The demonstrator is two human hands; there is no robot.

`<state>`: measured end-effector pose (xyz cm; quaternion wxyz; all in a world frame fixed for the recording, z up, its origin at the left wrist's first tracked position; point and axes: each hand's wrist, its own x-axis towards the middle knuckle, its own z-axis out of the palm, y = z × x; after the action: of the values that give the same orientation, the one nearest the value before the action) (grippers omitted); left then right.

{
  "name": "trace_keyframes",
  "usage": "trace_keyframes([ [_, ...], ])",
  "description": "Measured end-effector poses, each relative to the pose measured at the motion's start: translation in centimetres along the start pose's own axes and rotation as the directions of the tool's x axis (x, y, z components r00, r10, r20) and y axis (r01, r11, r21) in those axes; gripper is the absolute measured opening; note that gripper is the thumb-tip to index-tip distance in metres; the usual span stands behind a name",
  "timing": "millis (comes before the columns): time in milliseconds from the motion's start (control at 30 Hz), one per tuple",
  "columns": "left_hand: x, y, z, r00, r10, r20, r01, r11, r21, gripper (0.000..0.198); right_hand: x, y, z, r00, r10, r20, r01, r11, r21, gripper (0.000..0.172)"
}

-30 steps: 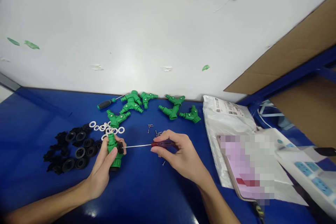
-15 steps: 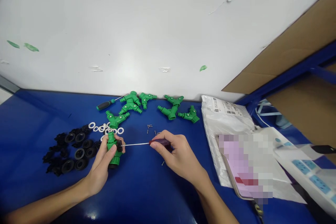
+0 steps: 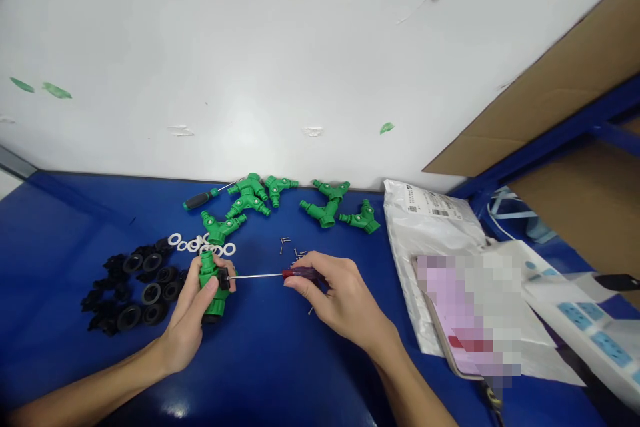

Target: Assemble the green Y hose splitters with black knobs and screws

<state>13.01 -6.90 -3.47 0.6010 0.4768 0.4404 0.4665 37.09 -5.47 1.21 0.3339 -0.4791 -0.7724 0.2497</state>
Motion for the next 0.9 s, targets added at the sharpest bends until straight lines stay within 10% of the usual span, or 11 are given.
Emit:
trace_keyframes([
  [700,-0.17,0.03,-0.05,1.000,0.019,0.017,-0.019,0.999,0.028,0.023,-0.49,-0.45,-0.58,0.989,0.093,0.112,-0.099,0.994,0.042,0.011],
  [900,-0.06,-0.13,-0.10,0.998,0.009,0.056,-0.013,0.997,0.071,0.022,-0.47,-0.04,-0.39,0.995,-0.105,0.000,0.105,0.993,0.046,0.012],
])
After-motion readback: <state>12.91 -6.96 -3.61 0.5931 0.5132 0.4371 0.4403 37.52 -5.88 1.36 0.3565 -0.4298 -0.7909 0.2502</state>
